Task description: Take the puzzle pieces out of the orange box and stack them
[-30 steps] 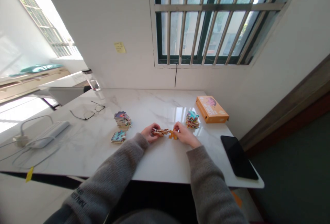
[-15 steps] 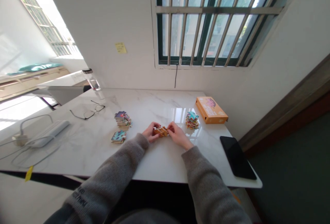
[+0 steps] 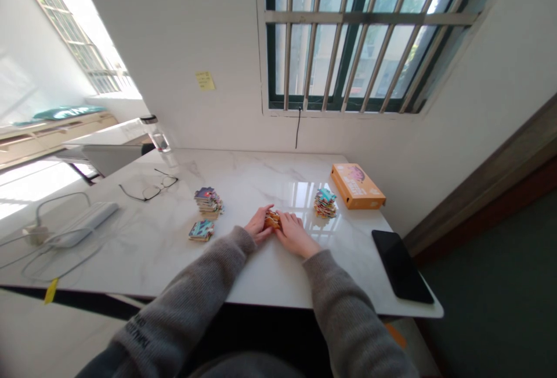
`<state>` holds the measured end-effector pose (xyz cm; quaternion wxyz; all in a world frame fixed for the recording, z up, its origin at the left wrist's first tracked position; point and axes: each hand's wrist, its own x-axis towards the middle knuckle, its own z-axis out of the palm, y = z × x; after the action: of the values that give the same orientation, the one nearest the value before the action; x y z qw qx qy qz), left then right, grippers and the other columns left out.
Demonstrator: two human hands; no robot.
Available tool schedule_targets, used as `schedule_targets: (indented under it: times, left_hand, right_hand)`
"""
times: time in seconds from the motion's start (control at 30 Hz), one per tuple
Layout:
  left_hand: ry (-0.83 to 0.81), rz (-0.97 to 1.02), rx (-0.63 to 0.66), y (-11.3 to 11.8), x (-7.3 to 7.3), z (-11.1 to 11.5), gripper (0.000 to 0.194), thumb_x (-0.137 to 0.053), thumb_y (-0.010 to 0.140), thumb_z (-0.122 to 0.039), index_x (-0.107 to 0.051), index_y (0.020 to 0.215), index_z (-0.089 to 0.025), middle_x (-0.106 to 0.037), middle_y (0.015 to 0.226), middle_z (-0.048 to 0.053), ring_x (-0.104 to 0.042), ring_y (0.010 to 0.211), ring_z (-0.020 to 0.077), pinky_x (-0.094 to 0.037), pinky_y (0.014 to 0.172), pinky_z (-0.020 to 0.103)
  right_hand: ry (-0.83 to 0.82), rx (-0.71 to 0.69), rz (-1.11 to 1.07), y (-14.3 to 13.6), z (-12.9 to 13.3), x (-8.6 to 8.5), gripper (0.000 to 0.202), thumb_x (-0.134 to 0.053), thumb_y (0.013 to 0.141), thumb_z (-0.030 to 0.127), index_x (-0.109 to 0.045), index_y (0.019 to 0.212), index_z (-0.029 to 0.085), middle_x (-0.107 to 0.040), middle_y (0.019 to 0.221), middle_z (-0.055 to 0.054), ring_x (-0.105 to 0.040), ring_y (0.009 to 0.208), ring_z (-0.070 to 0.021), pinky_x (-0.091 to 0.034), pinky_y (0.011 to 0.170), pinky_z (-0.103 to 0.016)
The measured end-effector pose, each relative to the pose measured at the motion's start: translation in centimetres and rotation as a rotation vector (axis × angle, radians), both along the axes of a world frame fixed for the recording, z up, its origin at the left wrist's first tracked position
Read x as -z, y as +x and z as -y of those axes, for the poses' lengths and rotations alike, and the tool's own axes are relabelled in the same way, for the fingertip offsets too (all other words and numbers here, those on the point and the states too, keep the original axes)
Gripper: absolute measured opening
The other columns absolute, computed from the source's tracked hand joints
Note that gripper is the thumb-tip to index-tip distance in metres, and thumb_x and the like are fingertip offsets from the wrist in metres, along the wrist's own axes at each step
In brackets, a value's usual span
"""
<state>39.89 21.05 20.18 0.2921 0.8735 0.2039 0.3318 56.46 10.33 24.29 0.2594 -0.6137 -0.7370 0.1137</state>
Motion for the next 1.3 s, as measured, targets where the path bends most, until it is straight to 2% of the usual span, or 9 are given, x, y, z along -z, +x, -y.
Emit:
schedule_targets:
  times: [0.17,0.3,0.4,0.57,0.7,0.87,1.07,1.2,1.3]
  left_hand:
    - [0.031,0.057,0.031,-0.1,-0.5,0.5,0.07,-0.061,0.075,-0.015,-0.038,0.141,-0.016,-0.053,0.118,0.013,-0.054,0.111,0.0267,-0.044,0.104,0.047]
    - [0.074,-0.041,0.01,-0.5,-1.2,-0.3,0.046,-0.065,0.072,-0.018,-0.058,0.117,-0.019,-0.059,0.107,0.01,-0.056,0.103,0.0266,-0.047,0.096,0.043]
    - [0.073,-0.079,-0.007,-0.9,-1.5,-0.8,0.036,-0.067,0.07,-0.02,-0.061,0.105,-0.019,-0.062,0.099,0.008,-0.057,0.096,0.0255,-0.047,0.092,0.041]
    - [0.093,-0.119,-0.029,-1.6,-1.9,-1.0,0.043,-0.078,0.065,-0.034,-0.064,0.103,-0.019,-0.062,0.101,0.009,-0.056,0.092,0.0248,-0.048,0.088,0.039]
    - [-0.005,-0.164,0.008,-1.9,-2.2,-1.1,0.045,-0.081,0.063,-0.039,-0.065,0.102,-0.021,-0.062,0.096,0.005,-0.058,0.079,0.0188,-0.05,0.082,0.035]
    - [-0.015,-0.151,-0.029,-1.5,-1.9,-0.8,0.042,-0.082,0.062,-0.036,-0.066,0.099,-0.022,-0.066,0.099,0.004,-0.057,0.075,0.0174,-0.05,0.08,0.033]
    - [0.043,-0.193,-0.152,-1.4,-1.7,-0.6,0.04,-0.083,0.062,-0.033,-0.067,0.097,-0.024,-0.07,0.098,0.005,-0.058,0.085,0.0249,-0.046,0.088,0.041]
    - [0.037,-0.166,-0.075,-1.5,-1.6,-0.9,0.034,-0.078,0.067,-0.027,-0.066,0.099,-0.022,-0.067,0.096,0.006,-0.058,0.085,0.0236,-0.048,0.086,0.04]
    - [0.014,-0.116,-0.018,-1.4,-1.5,-0.8,0.037,-0.077,0.067,-0.023,-0.063,0.101,-0.02,-0.065,0.096,0.006,-0.058,0.084,0.0218,-0.051,0.082,0.036]
  right_hand:
    - [0.022,-0.014,0.015,-0.4,-0.1,-0.1,0.028,-0.049,0.092,0.017,-0.053,0.12,0.018,-0.062,0.116,-0.012,-0.051,0.11,-0.0262,-0.04,0.095,-0.04]
    - [0.106,0.004,-0.035,0.5,-0.4,-0.1,0.022,-0.051,0.092,0.015,-0.056,0.113,0.02,-0.062,0.111,-0.008,-0.054,0.106,-0.024,-0.04,0.092,-0.037]
    - [0.143,-0.014,-0.052,0.9,-0.5,-0.1,0.023,-0.052,0.092,0.015,-0.058,0.113,0.022,-0.062,0.111,-0.007,-0.054,0.107,-0.0237,-0.041,0.092,-0.037]
    - [0.153,0.021,-0.021,1.2,-0.7,0.2,0.033,-0.055,0.089,0.013,-0.063,0.118,0.025,-0.058,0.112,-0.009,-0.052,0.108,-0.025,-0.042,0.095,-0.039]
    - [0.124,0.034,0.016,1.4,-0.8,0.4,0.044,-0.056,0.085,0.009,-0.063,0.125,0.028,-0.058,0.112,-0.008,-0.052,0.109,-0.0254,-0.041,0.096,-0.039]
    - [0.065,-0.032,-0.044,2.0,-0.3,0.0,0.052,-0.054,0.081,0.006,-0.058,0.13,0.025,-0.062,0.119,-0.008,-0.052,0.114,-0.0252,-0.04,0.101,-0.04]
    - [-0.004,-0.1,-0.162,2.9,0.2,-0.5,0.057,-0.072,0.079,0.027,-0.052,0.132,0.023,-0.06,0.13,-0.009,-0.053,0.12,-0.0259,-0.039,0.105,-0.042]
    - [0.012,-0.037,-0.132,2.5,0.0,-0.5,0.049,-0.073,0.079,0.032,-0.055,0.124,0.022,-0.063,0.122,-0.008,-0.054,0.114,-0.0256,-0.039,0.101,-0.041]
    - [0.04,0.0,-0.083,1.9,-0.3,-0.4,0.041,-0.07,0.081,0.028,-0.056,0.119,0.022,-0.064,0.118,-0.007,-0.055,0.11,-0.0251,-0.039,0.097,-0.04]
